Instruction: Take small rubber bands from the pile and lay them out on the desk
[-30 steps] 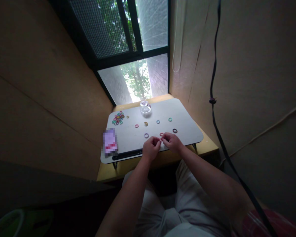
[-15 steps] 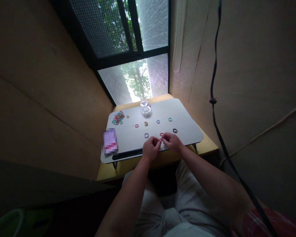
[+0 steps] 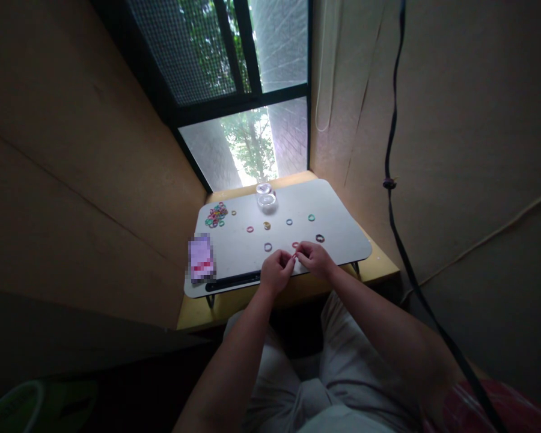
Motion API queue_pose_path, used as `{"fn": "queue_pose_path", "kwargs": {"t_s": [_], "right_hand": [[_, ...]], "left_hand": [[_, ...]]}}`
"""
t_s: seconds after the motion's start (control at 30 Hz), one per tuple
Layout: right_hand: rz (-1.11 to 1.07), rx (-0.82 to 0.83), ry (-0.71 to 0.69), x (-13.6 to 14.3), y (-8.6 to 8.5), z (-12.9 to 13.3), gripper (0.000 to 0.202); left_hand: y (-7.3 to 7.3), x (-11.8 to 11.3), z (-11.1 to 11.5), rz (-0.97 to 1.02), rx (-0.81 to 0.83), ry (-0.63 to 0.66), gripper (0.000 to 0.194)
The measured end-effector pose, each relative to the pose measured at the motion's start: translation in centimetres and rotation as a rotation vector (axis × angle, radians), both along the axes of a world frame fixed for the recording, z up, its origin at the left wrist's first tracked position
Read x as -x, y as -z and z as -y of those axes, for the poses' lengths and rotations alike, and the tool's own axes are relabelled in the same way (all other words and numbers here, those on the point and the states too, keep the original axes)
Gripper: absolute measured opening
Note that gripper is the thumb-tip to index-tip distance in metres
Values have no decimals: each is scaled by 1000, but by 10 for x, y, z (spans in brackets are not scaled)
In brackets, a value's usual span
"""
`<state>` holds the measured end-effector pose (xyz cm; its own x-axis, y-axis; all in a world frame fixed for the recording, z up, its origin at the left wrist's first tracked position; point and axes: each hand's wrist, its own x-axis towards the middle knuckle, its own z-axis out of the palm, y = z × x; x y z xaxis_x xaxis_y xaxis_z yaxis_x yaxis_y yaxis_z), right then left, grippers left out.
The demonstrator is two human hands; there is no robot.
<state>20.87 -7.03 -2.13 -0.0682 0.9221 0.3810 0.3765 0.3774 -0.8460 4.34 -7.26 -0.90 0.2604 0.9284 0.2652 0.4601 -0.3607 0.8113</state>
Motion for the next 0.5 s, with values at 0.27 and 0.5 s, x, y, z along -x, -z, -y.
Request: {"fn": "queue_pose_path", "kwargs": {"t_s": [0.27,0.5], "right_hand": [[-2,-3,-6,0,2,-1,9],[4,-10,-1,-1,5,-2,10]], "left_hand": [[1,1,-1,-15,2,4,22],[0,0,-1,-5,4,-7,22]]}}
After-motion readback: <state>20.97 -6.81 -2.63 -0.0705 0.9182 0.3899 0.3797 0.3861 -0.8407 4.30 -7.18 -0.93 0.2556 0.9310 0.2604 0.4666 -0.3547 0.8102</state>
